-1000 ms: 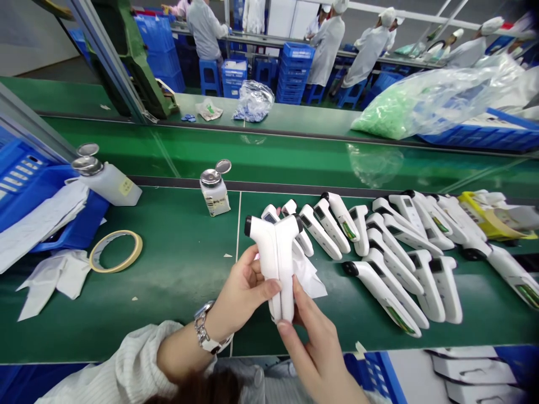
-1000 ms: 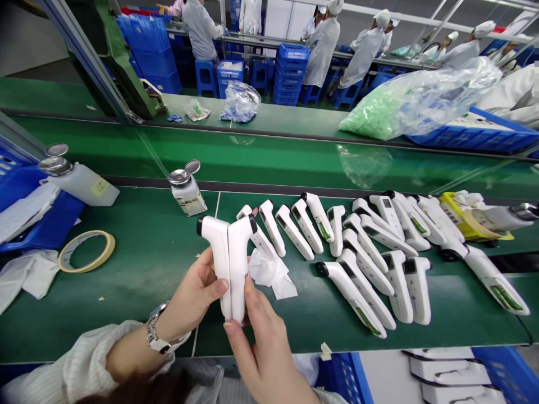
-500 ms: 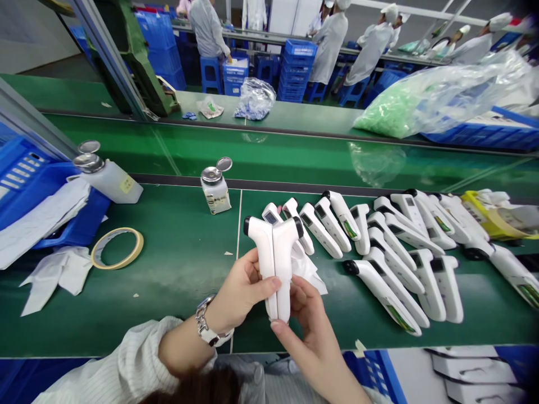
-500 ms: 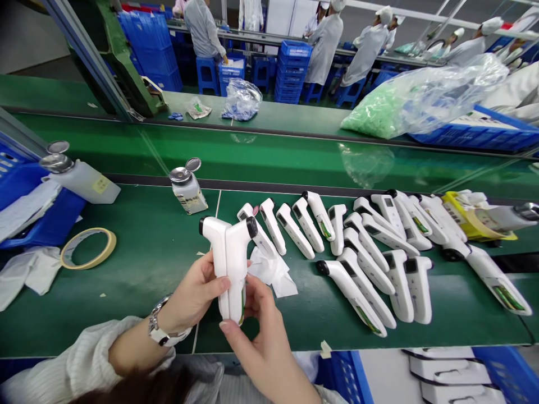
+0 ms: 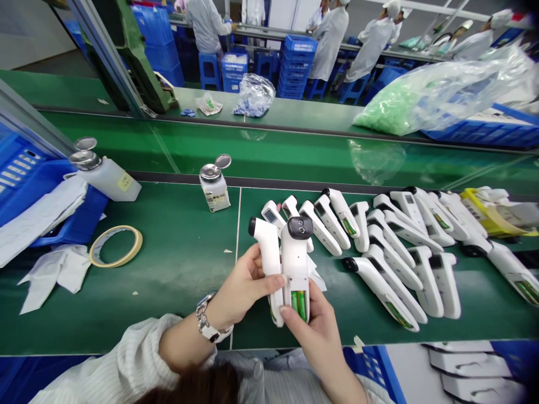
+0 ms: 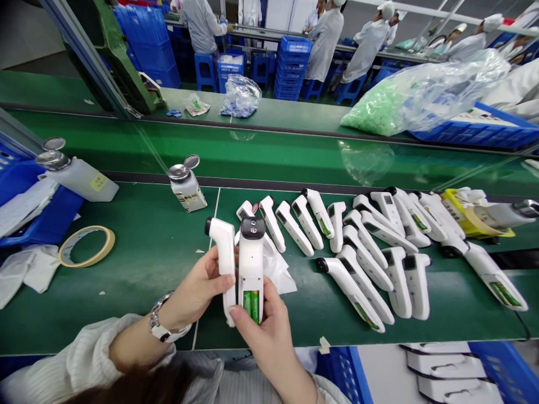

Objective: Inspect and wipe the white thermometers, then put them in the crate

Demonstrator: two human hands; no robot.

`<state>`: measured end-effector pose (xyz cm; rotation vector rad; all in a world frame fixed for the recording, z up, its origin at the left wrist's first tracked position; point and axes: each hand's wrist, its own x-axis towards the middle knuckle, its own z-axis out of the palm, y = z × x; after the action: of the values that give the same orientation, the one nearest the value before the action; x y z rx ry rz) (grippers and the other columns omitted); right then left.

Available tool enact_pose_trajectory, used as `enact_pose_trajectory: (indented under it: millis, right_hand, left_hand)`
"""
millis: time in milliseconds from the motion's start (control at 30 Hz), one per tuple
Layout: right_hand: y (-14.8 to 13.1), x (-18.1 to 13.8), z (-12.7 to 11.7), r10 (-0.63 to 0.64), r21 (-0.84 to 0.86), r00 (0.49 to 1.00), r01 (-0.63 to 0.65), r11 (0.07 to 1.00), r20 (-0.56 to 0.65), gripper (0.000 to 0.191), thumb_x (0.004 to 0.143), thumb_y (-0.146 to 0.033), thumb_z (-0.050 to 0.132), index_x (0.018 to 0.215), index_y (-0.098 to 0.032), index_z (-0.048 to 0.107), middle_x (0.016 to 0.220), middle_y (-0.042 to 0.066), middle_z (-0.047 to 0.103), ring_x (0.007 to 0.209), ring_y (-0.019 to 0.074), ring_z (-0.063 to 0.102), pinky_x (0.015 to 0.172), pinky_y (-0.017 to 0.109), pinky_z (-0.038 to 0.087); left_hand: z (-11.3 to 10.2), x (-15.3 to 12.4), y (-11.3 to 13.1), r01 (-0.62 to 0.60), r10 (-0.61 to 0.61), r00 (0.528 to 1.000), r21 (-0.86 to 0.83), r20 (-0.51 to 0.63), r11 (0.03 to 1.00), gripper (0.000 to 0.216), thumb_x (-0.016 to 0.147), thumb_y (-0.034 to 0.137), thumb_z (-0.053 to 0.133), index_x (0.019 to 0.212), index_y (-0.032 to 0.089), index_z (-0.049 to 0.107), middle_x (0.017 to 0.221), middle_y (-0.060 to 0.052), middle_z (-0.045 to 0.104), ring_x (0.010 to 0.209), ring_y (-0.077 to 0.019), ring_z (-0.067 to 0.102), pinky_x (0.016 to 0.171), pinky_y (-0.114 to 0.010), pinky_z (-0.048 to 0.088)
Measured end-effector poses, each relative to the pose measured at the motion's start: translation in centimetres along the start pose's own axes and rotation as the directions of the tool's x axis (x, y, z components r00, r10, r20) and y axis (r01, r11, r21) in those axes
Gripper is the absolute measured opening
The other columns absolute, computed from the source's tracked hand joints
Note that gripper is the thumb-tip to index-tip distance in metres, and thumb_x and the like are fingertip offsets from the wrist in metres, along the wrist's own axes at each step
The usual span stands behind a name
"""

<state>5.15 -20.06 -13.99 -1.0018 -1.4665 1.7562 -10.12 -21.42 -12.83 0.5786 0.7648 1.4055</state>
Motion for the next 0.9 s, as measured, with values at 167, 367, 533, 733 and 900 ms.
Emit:
enact_pose_trajectory:
  millis: [167,367,533,733,900]
  right_hand:
    - [-0.1,0.3,0.5,-0.052,-0.015,0.998,0.051,0.999,-0.022,0.032,0.082,-0.034,0.062,0.112,-0.034,0.051,0.083,-0.006,0.060,0.071,0.0093,0.054,0.064,0.016,0.048]
    - [0.1,0.7,0.7,-0.058,0.082,0.998,0.059,0.995,-0.013,0.028,0.084,-0.030,0.061,0.111,-0.032,0.052,0.094,-0.005,0.064,0.083,0.0099,0.059,0.073,0.017,0.050]
    - [0.2,0.9,0.8,-0.067,0.105,0.998,0.068,0.992,-0.011,0.027,0.083,-0.029,0.061,0.109,-0.030,0.053,0.097,-0.003,0.065,0.086,0.0119,0.060,0.075,0.020,0.051]
    - [-0.6,1.3,0.2,-0.049,-0.008,0.998,0.049,0.999,-0.038,0.027,0.083,-0.029,0.060,0.109,-0.024,0.053,0.098,0.003,0.064,0.088,0.0178,0.060,0.078,0.030,0.050]
    - [-0.6,1.7,-0.9,-0.115,-0.033,0.980,0.111,0.993,-0.164,0.018,0.087,-0.037,0.052,0.096,-0.023,0.059,0.087,0.002,0.058,0.070,0.0152,0.052,0.066,0.029,0.046]
  left_hand:
    - [0.4,-0.2,-0.1,-0.057,0.078,0.984,0.134,-0.158,0.989,0.037,0.077,0.024,0.067,0.108,0.026,0.047,0.101,0.002,0.062,0.093,-0.0128,0.059,0.077,-0.021,0.048]
    - [1.1,-0.3,0.2,0.025,-0.038,0.994,-0.122,-0.104,0.992,0.032,0.087,0.022,0.051,0.118,0.025,0.045,0.108,-0.003,0.062,0.101,-0.0171,0.058,0.079,-0.025,0.048]
    - [1.2,-0.3,0.3,0.029,-0.041,0.997,-0.196,-0.059,0.980,0.042,0.086,0.019,0.051,0.127,0.024,0.043,0.115,-0.005,0.060,0.105,-0.0179,0.057,0.087,-0.027,0.046]
    - [0.9,-0.3,0.3,-0.046,0.038,0.997,-0.110,-0.070,0.993,0.047,0.086,0.021,0.051,0.131,0.031,0.040,0.121,-0.003,0.057,0.104,-0.0173,0.056,0.087,-0.029,0.046]
    - [0.5,-0.4,0.0,-0.126,0.124,0.971,0.002,-0.204,0.992,0.053,0.087,0.034,0.050,0.137,0.034,0.032,0.107,-0.001,0.062,0.080,-0.0107,0.057,0.078,-0.024,0.047]
